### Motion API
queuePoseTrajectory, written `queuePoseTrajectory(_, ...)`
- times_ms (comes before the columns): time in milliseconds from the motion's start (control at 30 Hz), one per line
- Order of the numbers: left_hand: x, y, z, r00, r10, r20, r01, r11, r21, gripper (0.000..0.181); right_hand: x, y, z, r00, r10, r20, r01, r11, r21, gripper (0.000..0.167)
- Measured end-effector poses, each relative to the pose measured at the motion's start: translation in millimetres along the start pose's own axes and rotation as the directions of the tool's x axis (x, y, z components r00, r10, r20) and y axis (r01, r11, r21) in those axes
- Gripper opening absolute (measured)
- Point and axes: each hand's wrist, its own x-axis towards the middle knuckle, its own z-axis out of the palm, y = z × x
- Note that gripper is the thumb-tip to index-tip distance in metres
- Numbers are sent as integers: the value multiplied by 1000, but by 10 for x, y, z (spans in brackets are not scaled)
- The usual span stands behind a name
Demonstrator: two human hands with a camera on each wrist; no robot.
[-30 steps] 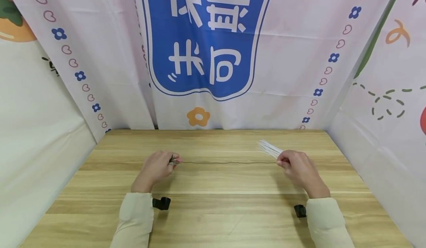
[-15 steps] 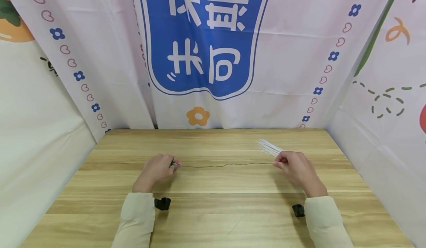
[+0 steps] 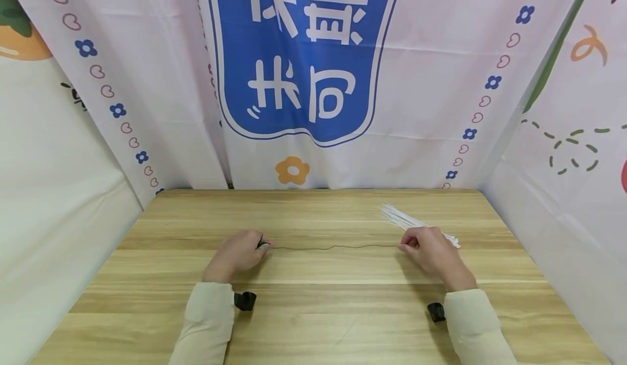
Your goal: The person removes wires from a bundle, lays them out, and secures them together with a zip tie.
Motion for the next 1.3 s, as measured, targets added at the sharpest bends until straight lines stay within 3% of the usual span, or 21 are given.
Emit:
queuePoseTrajectory(500, 5, 35, 74, 999, -14, 50, 17, 998, -53, 22, -2, 23, 96, 998, -56, 31, 55, 998, 27, 12)
queuePoseTrajectory(600, 13, 22, 84, 999, -28, 42, 30, 998, -53, 19, 4, 24, 103, 998, -47, 33, 46, 999, 24, 11)
queuePoseTrajectory(700, 18, 15, 87, 998, -41, 40, 43, 998, -41, 29, 7, 20, 102, 999, -39, 38, 38, 999, 18, 11)
queuePoseTrajectory(900, 5, 50, 66, 998, -44, 36, 45, 998, -44, 22, 6, -6, 98, 998, -35, 44, 35, 999, 6, 11)
queuePoseTrajectory(1100, 9, 98, 62, 998, -38, 41, 40, 999, -37, 38, 10, -69, 67, 998, -27, 56, 26, 999, 19, 9)
queuePoseTrajectory(1300, 16, 146, 75, 999, -36, 19, 37, 999, -32, 23, 5, -142, 31, 997, -26, 68, 24, 999, 32, 8)
